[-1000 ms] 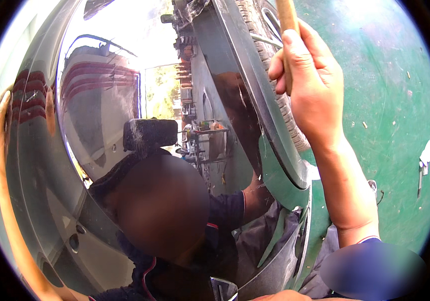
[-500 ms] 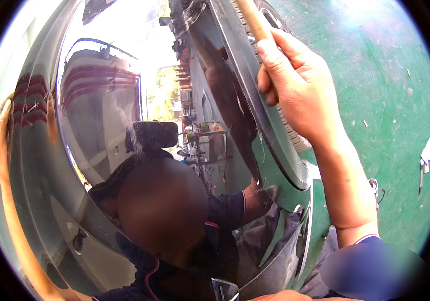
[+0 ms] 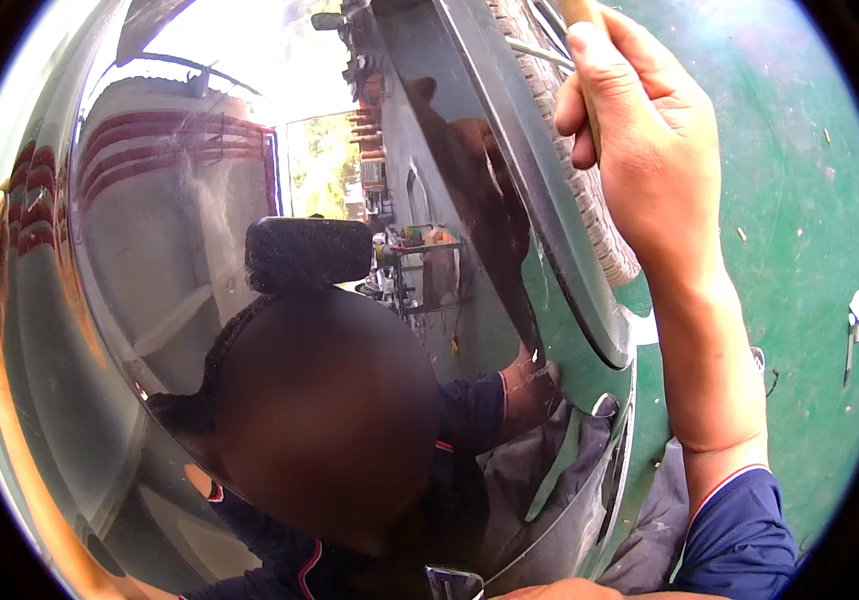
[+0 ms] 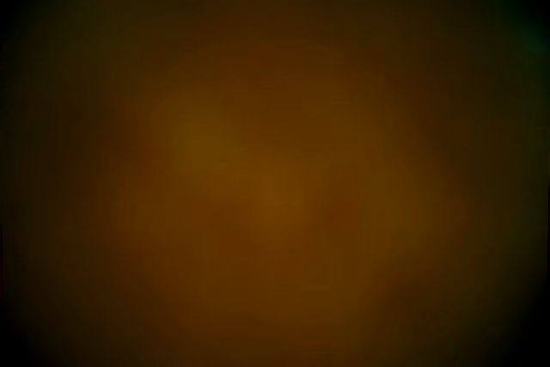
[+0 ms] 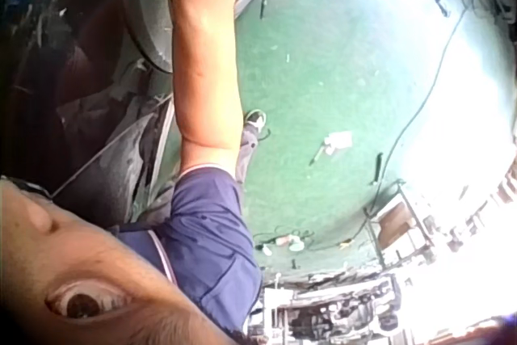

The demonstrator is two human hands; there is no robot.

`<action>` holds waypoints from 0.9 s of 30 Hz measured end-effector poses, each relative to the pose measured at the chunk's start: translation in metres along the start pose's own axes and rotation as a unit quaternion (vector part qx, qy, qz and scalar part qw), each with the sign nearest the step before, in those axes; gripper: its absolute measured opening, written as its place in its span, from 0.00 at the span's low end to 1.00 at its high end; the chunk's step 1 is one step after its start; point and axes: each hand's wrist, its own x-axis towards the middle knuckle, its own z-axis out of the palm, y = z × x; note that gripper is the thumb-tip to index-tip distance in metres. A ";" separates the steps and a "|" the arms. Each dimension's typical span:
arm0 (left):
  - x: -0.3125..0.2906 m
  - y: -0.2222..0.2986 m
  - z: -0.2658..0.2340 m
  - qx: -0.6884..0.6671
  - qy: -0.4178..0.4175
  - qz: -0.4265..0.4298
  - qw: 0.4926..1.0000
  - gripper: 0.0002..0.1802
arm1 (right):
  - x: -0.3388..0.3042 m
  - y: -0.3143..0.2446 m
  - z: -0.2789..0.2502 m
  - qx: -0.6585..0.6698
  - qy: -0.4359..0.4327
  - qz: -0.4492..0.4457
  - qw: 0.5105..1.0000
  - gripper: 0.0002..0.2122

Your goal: The person uses a long metal rod and a rubber mallet to tap and adjust the wheel arch trim of a black car. They repeatedly insert the rod into the gap between the tire and the trim and strike it with the mallet to realign the panel.

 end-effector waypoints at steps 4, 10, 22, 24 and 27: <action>0.002 0.004 -0.003 0.022 -0.003 0.025 0.999 0.21 | 0.006 -0.017 -0.002 -0.012 -0.073 0.098 0.992 0.12; 0.003 0.014 -0.002 -0.017 0.001 -0.046 0.999 0.20 | 0.012 -0.013 -0.003 0.020 -0.067 0.060 0.996 0.12; 0.003 0.022 0.000 -0.220 0.041 -0.230 0.947 0.19 | 0.014 0.000 -0.005 0.001 -0.033 0.005 0.999 0.12; 0.019 0.046 0.004 -0.339 0.129 -0.373 0.854 0.20 | 0.014 -0.001 -0.004 0.016 -0.025 -0.005 1.000 0.12; 0.042 0.081 0.013 -0.483 0.245 -0.550 0.636 0.20 | 0.014 -0.003 -0.005 -0.041 -0.090 0.037 0.994 0.13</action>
